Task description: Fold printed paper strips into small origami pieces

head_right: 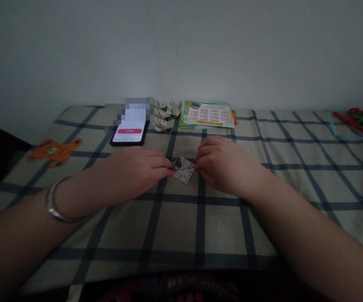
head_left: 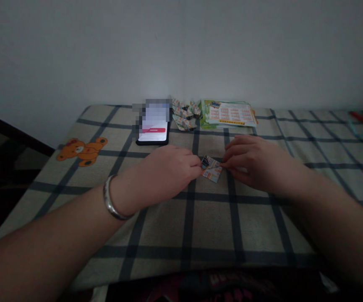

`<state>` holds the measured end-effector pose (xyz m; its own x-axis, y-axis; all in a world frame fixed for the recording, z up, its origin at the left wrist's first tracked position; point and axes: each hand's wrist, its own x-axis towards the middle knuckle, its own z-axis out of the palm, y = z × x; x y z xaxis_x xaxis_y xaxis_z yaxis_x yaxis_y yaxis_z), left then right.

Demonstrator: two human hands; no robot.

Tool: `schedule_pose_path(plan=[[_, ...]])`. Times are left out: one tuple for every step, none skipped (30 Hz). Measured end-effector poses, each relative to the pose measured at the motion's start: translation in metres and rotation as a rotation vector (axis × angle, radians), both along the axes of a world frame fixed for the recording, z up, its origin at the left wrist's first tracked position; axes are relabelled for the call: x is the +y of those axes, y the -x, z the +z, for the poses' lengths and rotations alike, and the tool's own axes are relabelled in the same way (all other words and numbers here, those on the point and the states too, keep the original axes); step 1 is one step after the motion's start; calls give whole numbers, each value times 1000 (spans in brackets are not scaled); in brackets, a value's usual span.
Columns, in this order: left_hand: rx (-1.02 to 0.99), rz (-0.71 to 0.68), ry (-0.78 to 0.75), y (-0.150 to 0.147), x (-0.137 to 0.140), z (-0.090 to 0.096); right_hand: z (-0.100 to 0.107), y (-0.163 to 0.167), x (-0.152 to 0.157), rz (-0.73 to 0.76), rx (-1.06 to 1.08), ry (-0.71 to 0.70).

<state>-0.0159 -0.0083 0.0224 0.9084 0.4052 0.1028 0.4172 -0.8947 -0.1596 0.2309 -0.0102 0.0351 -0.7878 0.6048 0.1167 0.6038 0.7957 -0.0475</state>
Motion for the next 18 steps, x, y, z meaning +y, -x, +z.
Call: schedule_pose_path(plan=[[-2,-2,-12,0,0,0,-1,1,0,-5,-2,4],[-4,-3,-23,-1,0,0,-2,1,0,-13,-6,11],[-6,-5,-30,-1,1,0,-3,0,0,-22,-8,17],[-8,-5,-34,-1,1,0,-3,0,0,-33,-9,22],[-11,-3,-33,-1,2,-1,-3,-1,1,-47,-10,28],[-13,-3,-27,-1,2,-1,-3,-2,1,-63,-9,33],[-13,-5,-18,-1,3,-1,-3,-3,1,-77,-3,37],[-13,-8,-8,0,3,-1,-2,-3,0,-88,3,41],[-13,-10,0,0,3,-1,-2,-3,0,-94,5,45],[-15,-13,7,0,3,-1,-1,-3,-1,-100,-1,46],[-16,-13,9,0,3,-2,-1,-2,-2,-102,-15,38],[-21,-8,7,1,2,-2,-1,0,-4,-104,-38,22],[-25,0,3,0,2,-2,-1,1,-5,-105,-67,3],[-31,7,0,0,1,-2,-2,3,-7,-106,-95,-25],[-40,12,-3,0,1,-3,-2,5,-9,-112,-116,-49],[-51,13,-6,-1,1,-3,-3,7,-10,-113,-129,-59],[-62,10,-7,-1,1,-3,-4,8,-11,-108,-132,-61],[-72,6,-7,-1,1,-3,-5,9,-12,-102,-128,-53]])
